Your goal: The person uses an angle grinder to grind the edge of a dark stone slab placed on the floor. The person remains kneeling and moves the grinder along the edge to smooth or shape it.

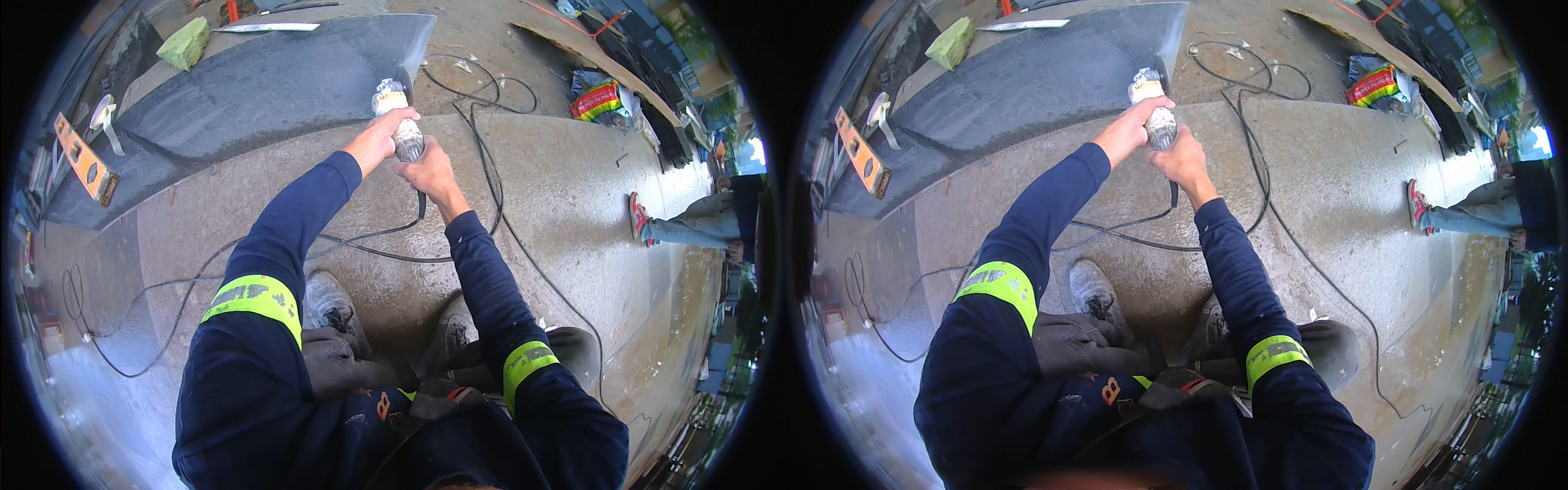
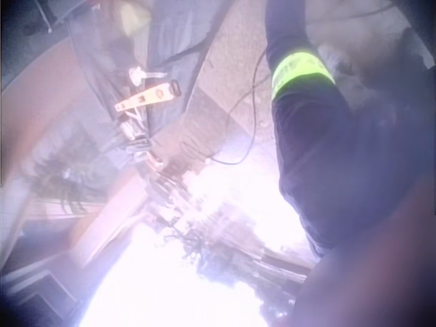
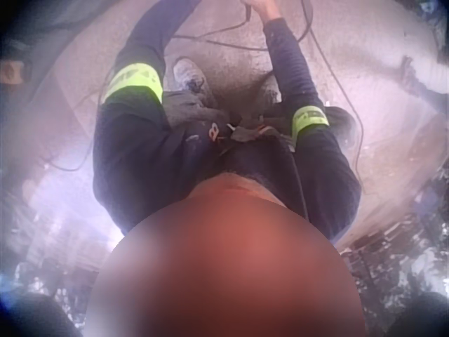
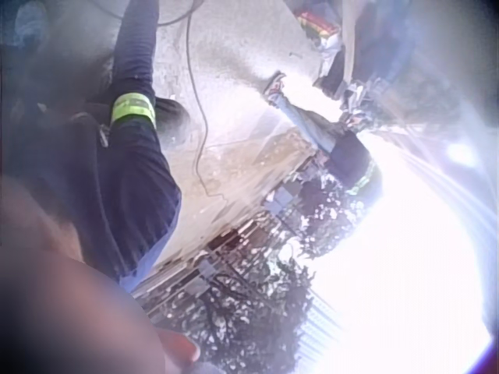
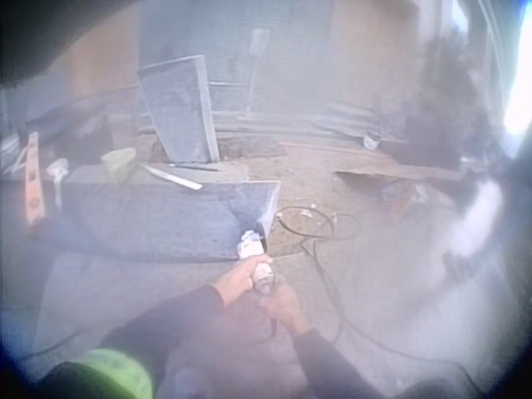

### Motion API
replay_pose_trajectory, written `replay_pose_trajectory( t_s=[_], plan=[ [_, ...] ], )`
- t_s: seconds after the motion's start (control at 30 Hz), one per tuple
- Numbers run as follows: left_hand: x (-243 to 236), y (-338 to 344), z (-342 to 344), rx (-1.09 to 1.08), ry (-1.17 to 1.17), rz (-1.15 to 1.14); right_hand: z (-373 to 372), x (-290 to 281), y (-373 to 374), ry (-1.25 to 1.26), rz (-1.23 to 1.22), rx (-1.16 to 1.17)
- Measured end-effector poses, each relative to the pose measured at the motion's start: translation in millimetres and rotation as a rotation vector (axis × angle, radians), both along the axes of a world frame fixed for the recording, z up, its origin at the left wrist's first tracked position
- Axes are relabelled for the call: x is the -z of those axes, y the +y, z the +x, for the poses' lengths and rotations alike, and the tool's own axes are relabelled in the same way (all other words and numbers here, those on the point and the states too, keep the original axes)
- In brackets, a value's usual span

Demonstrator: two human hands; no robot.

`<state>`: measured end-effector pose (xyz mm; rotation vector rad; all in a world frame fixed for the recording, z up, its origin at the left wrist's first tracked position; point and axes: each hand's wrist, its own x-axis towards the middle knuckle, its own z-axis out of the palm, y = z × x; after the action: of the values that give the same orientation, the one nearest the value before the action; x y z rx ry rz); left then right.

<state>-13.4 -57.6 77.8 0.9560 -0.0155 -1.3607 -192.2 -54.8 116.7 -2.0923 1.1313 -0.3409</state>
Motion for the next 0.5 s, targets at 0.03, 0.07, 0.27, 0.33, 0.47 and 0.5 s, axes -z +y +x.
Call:
replay_pose_trajectory(
  t_s=[0.03, 0.07, 0.27, 0.33, 0.47, 0.5],
  plan=[
    [2.0, -1.1, 1.0, 0.009, -0.004, 0.000, 1.5, 2.0, -1.4, 0.003, 0.008, 0.000],
    [4.2, -1.2, 2.1, 0.006, -0.010, 0.026, 2.6, 4.3, -2.8, 0.021, 0.024, 0.011],
    [12.4, 2.5, 7.3, 0.032, -0.021, -0.001, 9.9, 14.3, -7.1, 0.000, 0.042, 0.006],
    [15.9, 2.8, 9.2, 0.059, -0.040, -0.026, 11.2, 14.1, -7.5, -0.002, 0.052, -0.005],
    [22.1, 3.9, 11.7, 0.064, -0.030, -0.111, 11.8, 10.5, -4.6, -0.015, 0.034, 0.004],
    [21.9, 4.4, 11.7, 0.064, -0.049, -0.141, 10.3, 9.2, -3.4, -0.018, 0.016, 0.003]
  ],
)
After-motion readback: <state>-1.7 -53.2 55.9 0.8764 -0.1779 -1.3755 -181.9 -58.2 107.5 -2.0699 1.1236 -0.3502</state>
